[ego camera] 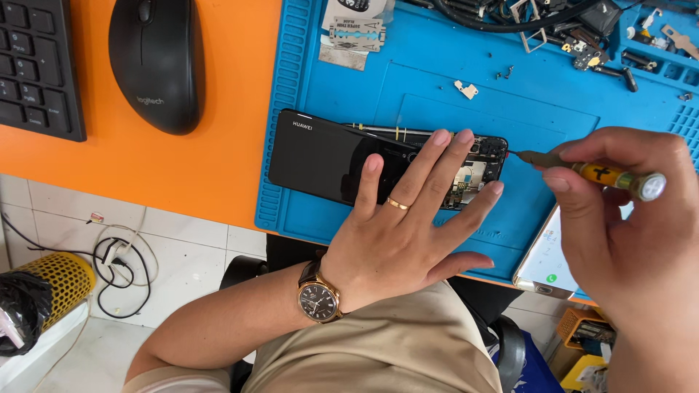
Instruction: The person works on a disassembled Huawei smartphone placed on a blue mat. They use a screwdriver to manipulate internal components and connectors, occasionally adjusting the phone's position with their hands.
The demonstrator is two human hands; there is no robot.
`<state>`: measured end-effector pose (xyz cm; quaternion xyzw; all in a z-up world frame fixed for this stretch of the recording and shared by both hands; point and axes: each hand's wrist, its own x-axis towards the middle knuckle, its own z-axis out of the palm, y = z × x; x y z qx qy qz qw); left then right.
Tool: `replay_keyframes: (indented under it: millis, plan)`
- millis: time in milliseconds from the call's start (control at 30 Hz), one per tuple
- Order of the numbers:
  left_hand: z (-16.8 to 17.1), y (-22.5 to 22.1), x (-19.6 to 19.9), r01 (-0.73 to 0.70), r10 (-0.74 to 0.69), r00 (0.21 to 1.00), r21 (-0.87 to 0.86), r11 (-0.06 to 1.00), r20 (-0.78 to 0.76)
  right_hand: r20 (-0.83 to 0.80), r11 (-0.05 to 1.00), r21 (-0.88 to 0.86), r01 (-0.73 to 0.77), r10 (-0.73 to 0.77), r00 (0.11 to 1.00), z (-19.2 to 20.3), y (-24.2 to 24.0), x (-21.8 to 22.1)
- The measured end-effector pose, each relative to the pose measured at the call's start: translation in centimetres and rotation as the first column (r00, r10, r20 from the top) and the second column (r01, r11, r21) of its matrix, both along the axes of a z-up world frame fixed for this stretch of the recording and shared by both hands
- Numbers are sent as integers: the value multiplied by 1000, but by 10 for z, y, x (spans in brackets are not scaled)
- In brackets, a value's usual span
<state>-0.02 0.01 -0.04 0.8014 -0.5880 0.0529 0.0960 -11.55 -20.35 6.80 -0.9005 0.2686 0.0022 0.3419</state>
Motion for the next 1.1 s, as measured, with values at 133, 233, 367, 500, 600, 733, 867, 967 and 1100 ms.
replay_keyframes:
  millis: [133, 233, 367, 500, 600, 733, 867, 967, 1100]
  plan:
    - [6, -3, 1, 20, -19, 984, 3, 1000, -176, -113, 999, -3, -42, 42, 993, 19, -6, 9]
    - [24, -8, 14, 101, -104, 938, -26, 995, -331, -236, 990, -45, -137, 122, 964, 28, -15, 17]
    - [25, -18, 32, 188, -212, 915, -103, 977, -344, -316, 824, -303, -479, 387, 866, 16, -37, 14]
    - [25, -22, 38, 263, -267, 920, -54, 963, -288, -423, 709, -409, -574, 410, 808, -5, -49, -1]
    - [27, -20, 39, 273, -279, 912, -65, 960, -300, -473, 606, -507, -613, 399, 786, -1, -49, 11]
    - [28, -18, 36, 254, -264, 910, -73, 964, -319, -616, 362, -629, -688, 308, 725, -22, -57, 3]
    - [29, -19, 36, 249, -255, 903, -62, 966, -346, -535, 502, -576, -645, 366, 762, 2, -46, 25]
    - [29, -19, 35, 246, -252, 903, -62, 967, -348, -670, 303, -641, -706, 229, 706, -9, -48, 18]
    - [31, -20, 28, 214, -223, 914, -64, 975, -340, -621, 340, -658, -672, 260, 740, 0, -43, 17]
